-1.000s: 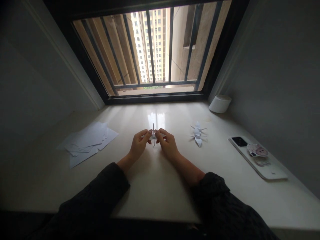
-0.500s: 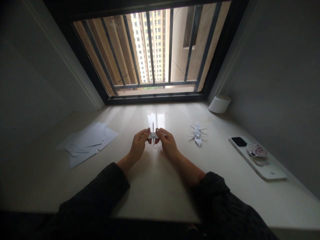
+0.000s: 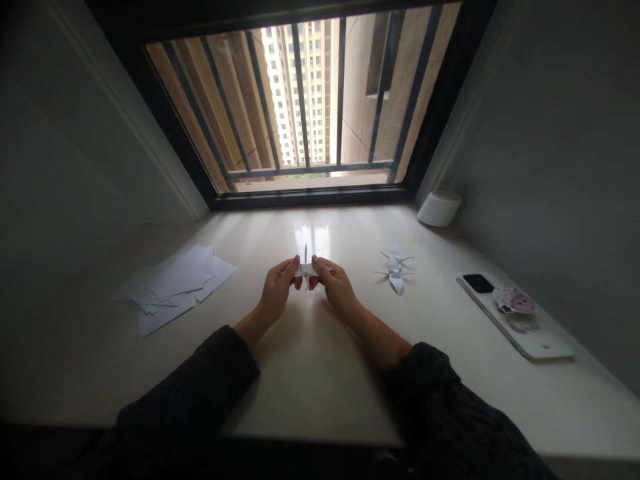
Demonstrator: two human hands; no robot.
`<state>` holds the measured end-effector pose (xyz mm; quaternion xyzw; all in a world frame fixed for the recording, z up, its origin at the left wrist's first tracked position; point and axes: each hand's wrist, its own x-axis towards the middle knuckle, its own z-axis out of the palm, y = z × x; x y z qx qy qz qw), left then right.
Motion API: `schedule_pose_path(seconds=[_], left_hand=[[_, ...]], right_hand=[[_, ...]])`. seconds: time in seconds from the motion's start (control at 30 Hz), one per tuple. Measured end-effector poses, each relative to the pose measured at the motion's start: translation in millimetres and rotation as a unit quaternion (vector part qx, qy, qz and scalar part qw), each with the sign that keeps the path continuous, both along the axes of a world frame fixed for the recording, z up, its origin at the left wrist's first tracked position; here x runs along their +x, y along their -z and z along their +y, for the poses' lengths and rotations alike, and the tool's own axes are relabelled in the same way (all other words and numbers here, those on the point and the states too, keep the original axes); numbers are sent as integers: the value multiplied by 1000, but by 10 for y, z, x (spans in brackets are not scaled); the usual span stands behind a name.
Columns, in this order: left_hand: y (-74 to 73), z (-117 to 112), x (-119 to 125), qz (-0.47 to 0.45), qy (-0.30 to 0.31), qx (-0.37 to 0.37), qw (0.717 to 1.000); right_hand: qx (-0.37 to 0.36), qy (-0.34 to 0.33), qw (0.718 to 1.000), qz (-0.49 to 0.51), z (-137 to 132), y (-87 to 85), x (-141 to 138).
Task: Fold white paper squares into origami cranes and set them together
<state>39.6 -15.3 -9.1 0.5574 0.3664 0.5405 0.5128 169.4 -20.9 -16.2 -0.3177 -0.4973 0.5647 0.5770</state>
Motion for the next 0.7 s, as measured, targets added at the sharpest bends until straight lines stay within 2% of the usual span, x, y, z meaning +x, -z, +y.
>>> schedule_pose_path(seconds=[0.27,0.37,0.43,0.5,0.6,0.7], left_hand=[[-60,-18,-28,41,-16,19,999],[-90,-37,-46,70,-56,36,995],[-97,-42,-61,88,-86,37,992],[-95,-41,-74,105,-109,32,988],[-87,-34,-81,127,-135,33,982],[-80,-36,-71,131,-125,39,983]], right_hand=[[24,15,998,-59,52,26,50],[38,84,993,-69,100,39,101],[81,145,981,-99,111,29,143],[157,193,952,-176,96,4,179],[276,208,885,-311,54,-33,206],[330,231,830,-385,40,-37,209]])
